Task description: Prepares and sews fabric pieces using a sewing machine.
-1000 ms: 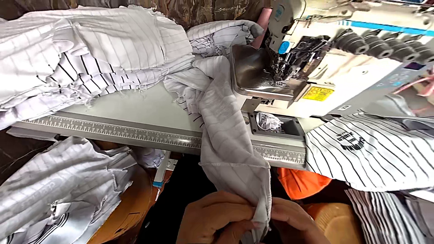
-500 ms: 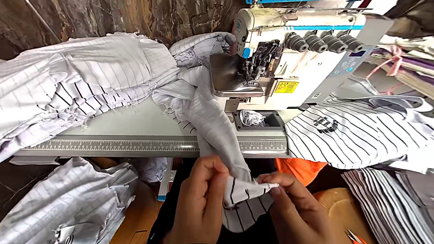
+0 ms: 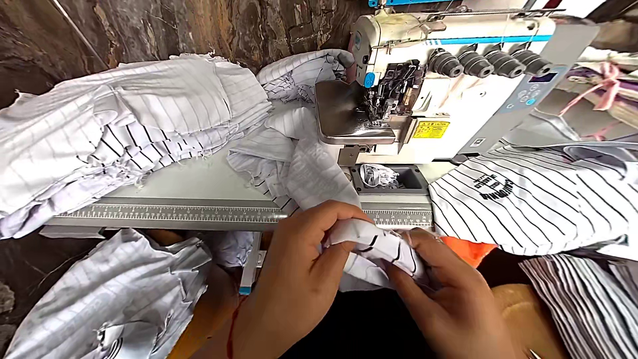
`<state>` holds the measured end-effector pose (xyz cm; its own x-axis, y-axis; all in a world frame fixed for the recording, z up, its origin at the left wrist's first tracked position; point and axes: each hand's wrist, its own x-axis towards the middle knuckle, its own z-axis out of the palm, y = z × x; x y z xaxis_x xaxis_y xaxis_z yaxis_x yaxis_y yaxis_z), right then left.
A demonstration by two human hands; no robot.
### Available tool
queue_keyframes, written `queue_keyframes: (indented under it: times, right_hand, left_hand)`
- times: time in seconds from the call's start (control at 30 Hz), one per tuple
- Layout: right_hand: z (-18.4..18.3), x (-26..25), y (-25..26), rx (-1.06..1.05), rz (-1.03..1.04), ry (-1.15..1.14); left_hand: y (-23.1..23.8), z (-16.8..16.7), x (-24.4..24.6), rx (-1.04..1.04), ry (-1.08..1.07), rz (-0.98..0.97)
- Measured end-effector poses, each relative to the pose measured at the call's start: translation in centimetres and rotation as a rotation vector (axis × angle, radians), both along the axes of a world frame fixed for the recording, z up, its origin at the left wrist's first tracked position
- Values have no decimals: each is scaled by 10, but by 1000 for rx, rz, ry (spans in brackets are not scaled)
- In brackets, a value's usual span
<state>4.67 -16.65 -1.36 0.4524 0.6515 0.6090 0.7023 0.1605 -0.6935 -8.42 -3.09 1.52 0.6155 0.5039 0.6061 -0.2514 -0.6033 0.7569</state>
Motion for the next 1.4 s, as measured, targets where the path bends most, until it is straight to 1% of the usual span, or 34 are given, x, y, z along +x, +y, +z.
queue_keyframes:
  times: [0.07,0.13,0.27,0.33,0.4,0.5,0.57,0.63,0.73,0.83,1.13,1.4]
  right_hand:
    - [-3,3,0,24,8,50]
    - [-2,6,-2,44,88,182]
    - [4,7,-3,82,330,505]
    - [9,3,-3,78,385,669]
    - [11,0,-2,79,382,727]
    - [13,-4,0,82,339,713]
    - [12,-2,-1,80,331,650]
    - [13,0,-3,44,332,565]
    - [22,-1,-7,-60,278,466]
    - [22,1,-7,-68,276,417]
    - [20,-1,-4,-46,238,374]
    - [21,0,-4,-48,236,372]
  left_hand:
    - [-5,-2,7,-161,-29,-45]
    - [-7,-3,10,-248,-38,-52]
    - [-6,-6,12,-185,-59,-39]
    - [-5,-7,11,-172,-62,-26]
    - [-4,-8,11,-187,-58,-16]
    - [-3,-7,11,-196,-54,-11]
    - [-3,-6,10,-169,-46,-6]
    - [-2,-5,9,-94,-30,12]
    - [-3,-3,8,42,12,66]
    - [-3,-2,8,98,28,94]
    - [-2,-2,6,59,-1,65]
    - [0,-3,6,69,-23,56]
